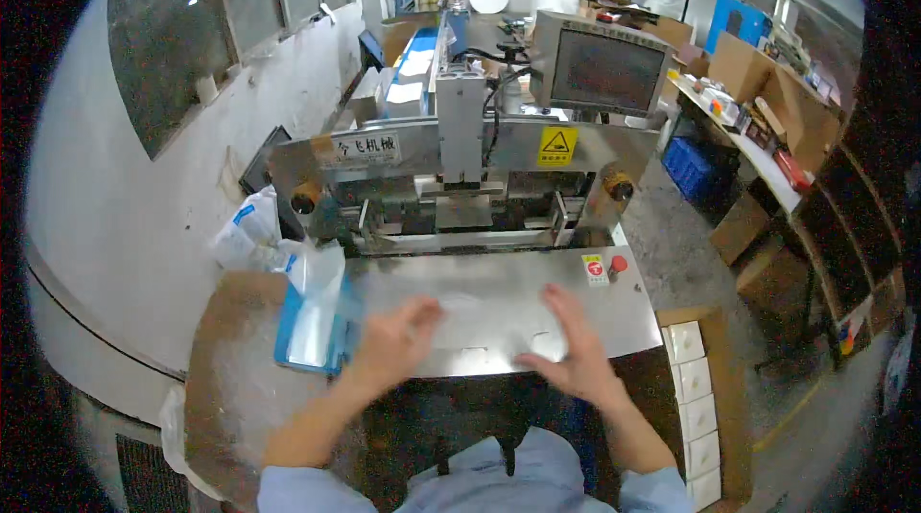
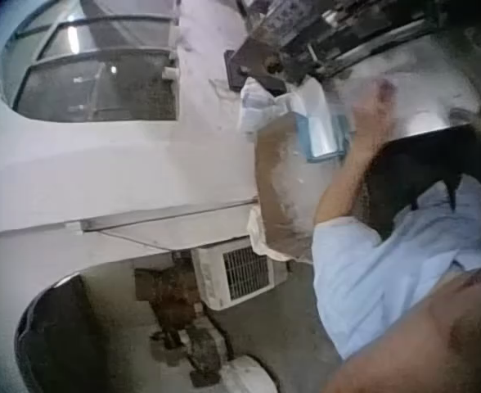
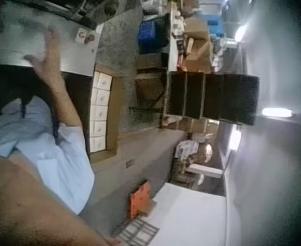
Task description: Sealing white gift boxes into plastic film using a heat-sealing machine and organizing them into a shipping carton.
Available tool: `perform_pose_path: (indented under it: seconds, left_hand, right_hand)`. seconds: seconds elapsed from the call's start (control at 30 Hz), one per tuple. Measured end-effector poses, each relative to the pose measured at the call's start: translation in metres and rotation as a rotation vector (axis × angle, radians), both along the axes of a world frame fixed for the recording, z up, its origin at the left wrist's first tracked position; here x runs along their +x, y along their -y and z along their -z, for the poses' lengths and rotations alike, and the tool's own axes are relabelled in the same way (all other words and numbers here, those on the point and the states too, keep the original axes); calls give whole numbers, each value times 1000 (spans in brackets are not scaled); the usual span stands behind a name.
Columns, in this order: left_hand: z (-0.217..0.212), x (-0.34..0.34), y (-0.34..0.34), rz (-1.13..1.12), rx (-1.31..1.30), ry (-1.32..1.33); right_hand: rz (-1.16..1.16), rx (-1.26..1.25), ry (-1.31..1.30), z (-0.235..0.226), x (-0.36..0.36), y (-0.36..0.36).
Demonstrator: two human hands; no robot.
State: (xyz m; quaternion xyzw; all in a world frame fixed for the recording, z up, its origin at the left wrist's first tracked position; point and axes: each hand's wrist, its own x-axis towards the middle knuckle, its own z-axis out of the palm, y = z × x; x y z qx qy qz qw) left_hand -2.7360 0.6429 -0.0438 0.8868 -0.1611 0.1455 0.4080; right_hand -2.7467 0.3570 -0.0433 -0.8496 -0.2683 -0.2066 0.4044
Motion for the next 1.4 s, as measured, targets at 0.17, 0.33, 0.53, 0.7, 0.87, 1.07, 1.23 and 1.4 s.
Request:
perform_pose_path:
  seconds: [0.17,0.33,0.53,0.7,0.87,1.07,1.23,1.4]
  left_hand:
    - [-3,-33,52,188,-184,-111]
    - [22,-49,41,135,-431,-626]
    - [56,-55,48,99,-602,-668]
    - [45,-59,61,142,-719,-653]
    - [78,-66,49,295,-567,-1113]
    - [53,-59,70,182,59,-171]
    - [36,-26,73,575,154,-130]
    - [60,-12,70,666,293,-149]
  right_hand:
    - [-135,-102,-246,9,6,-16]
    - [-87,20,-184,16,1,7]
    - [-299,22,-515,20,-17,7]
    - [-283,34,-418,40,-28,13]
    - [-212,35,-185,23,-31,24]
    - [-314,-222,-133,44,-24,30]
    - [-385,-323,-115,43,-13,19]
    - [-406,-413,-200,48,-7,25]
